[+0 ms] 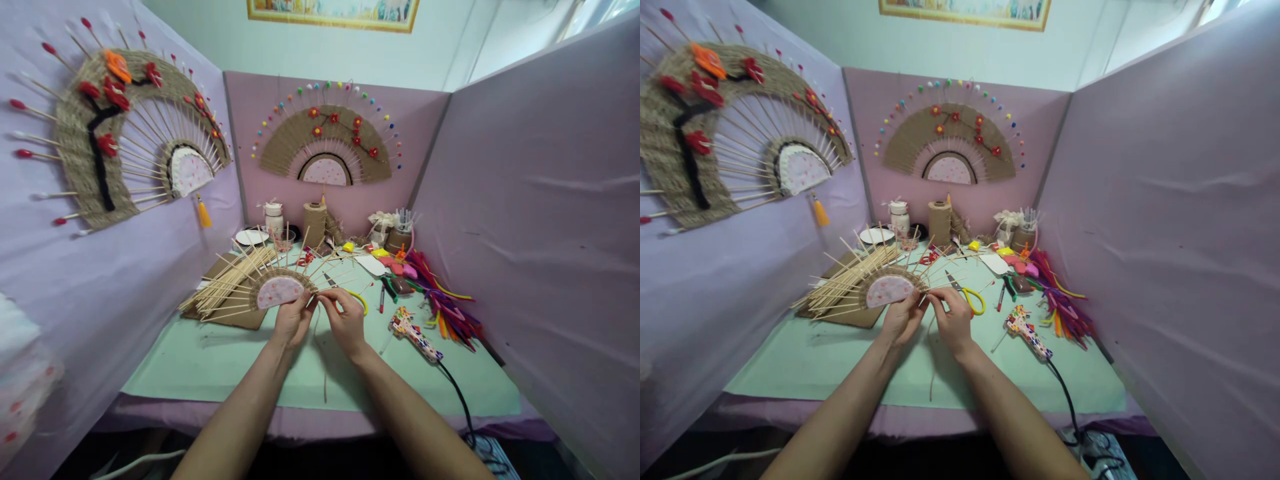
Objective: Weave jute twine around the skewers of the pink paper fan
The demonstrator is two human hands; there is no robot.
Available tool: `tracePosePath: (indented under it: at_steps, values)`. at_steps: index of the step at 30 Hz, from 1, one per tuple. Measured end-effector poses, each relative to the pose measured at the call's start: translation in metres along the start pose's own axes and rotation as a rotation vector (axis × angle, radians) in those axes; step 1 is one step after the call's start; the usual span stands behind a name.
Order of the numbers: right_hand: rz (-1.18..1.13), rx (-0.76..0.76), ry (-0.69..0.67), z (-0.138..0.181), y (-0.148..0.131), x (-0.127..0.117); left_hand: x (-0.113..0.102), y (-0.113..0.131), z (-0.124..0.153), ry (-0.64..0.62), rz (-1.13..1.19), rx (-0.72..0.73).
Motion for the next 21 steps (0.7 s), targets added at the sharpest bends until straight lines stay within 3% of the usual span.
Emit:
tracePosePath:
  at_steps: [10,16,21]
  values:
    - [0.282,-0.153,-0.029,0.000,0.005,-0.006,0.001,-0.007,0.001,0.013,-0.066,0.007]
    - [0.333,-0.156,-0.038,0.002,0.003,-0.003,0.001,-0.008,0.002,0.026,-0.085,-0.010]
    - [0.418,-0.111,0.033,-0.001,0.005,-0.012,0.005,-0.009,0.005,0.018,-0.128,-0.024]
Point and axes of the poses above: each hand's wrist, its own z-axis away from the middle knuckle, its own x-axis out of the palm, y = z × x, the point moved 3 cm from there along -z, towards the middle knuckle, and after that the axes turned 5 degrees about -z, right-handed, at the moved point
